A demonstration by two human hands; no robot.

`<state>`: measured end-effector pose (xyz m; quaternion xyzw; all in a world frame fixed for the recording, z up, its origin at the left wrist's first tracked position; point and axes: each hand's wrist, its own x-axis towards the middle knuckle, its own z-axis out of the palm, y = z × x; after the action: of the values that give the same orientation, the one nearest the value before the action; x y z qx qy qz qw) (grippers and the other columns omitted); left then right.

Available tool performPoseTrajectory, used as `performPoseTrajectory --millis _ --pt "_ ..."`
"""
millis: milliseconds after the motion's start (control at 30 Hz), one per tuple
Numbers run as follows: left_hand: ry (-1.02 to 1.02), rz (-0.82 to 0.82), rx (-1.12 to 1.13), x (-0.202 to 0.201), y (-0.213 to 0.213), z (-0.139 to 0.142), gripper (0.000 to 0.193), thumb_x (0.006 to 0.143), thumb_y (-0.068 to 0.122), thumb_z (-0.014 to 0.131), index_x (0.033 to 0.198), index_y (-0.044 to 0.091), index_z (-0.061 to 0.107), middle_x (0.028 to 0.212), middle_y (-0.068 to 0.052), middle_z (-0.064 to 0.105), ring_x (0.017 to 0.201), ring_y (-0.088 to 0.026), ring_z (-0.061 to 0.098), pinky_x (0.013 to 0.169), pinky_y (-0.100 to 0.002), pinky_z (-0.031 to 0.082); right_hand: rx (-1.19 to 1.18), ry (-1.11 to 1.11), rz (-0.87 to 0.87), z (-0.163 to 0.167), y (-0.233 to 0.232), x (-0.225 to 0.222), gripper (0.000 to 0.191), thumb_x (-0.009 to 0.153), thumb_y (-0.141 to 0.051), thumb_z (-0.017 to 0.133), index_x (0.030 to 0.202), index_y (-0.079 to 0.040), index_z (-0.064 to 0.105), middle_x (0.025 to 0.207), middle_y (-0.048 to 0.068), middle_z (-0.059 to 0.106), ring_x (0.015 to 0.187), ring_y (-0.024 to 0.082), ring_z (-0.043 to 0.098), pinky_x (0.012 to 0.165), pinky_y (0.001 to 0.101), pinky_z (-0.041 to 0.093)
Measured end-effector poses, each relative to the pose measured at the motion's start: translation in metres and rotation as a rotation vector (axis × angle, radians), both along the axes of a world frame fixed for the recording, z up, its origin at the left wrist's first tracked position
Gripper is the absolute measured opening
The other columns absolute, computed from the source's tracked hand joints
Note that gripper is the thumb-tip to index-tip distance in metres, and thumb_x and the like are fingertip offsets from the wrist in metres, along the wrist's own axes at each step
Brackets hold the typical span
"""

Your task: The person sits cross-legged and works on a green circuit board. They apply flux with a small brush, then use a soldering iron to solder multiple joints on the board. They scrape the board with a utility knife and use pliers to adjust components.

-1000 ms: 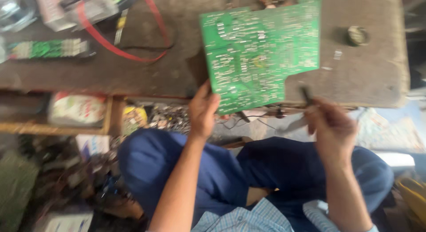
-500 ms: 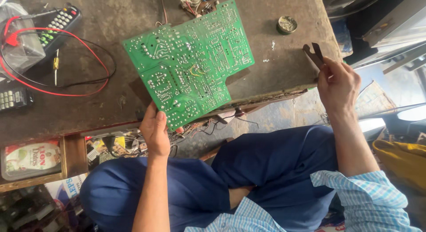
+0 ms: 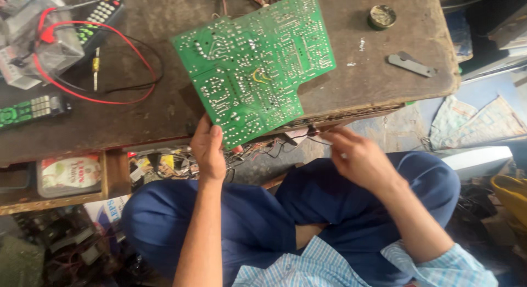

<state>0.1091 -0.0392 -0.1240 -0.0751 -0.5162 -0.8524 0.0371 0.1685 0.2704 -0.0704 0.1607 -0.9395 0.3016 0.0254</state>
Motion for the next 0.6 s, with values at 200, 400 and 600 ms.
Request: performPoseTrajectory --millis 200,400,600 --pt "-0.012 0.008 -0.026 -0.003 0.001 0.001 0.055 0.107 0.027 0.056 0.147 -0.008 0.047 0.107 -0.009 0.071 0.072 -0.013 0.065 0.058 -0.025 0.052 0.201 -0.17 -0.153 -0.029 -0.042 -0.022 0.05 0.08 -0.006 0.068 0.13 -0.009 0.064 0.116 0.023 0.062 0.09 0.042 0.067 0.075 0.0494 0.057" --pt "-0.02 -0.018 -0.01 -0.005 0.003 0.0 0.056 0.108 0.03 0.057 0.147 -0.009 0.048 0.105 -0.01 0.07 0.07 -0.013 0.063 0.06 -0.025 0.051 0.078 -0.058 -0.203 -0.058 -0.042 -0.032 0.039 0.077 0.0 0.062 0.114 -0.008 0.07 0.114 0.021 0.068 0.095 0.041 0.068 0.081 0.0491 0.056" --pt "-0.025 -0.034 0.0 -0.009 0.005 0.003 0.059 0.105 0.033 0.059 0.145 -0.008 0.048 0.104 -0.01 0.07 0.067 -0.013 0.063 0.059 -0.026 0.051 0.136 -0.173 -0.158 -0.048 -0.039 0.002 0.032 0.08 -0.002 0.062 0.11 -0.011 0.072 0.101 0.017 0.072 0.091 0.037 0.07 0.082 0.0465 0.057"
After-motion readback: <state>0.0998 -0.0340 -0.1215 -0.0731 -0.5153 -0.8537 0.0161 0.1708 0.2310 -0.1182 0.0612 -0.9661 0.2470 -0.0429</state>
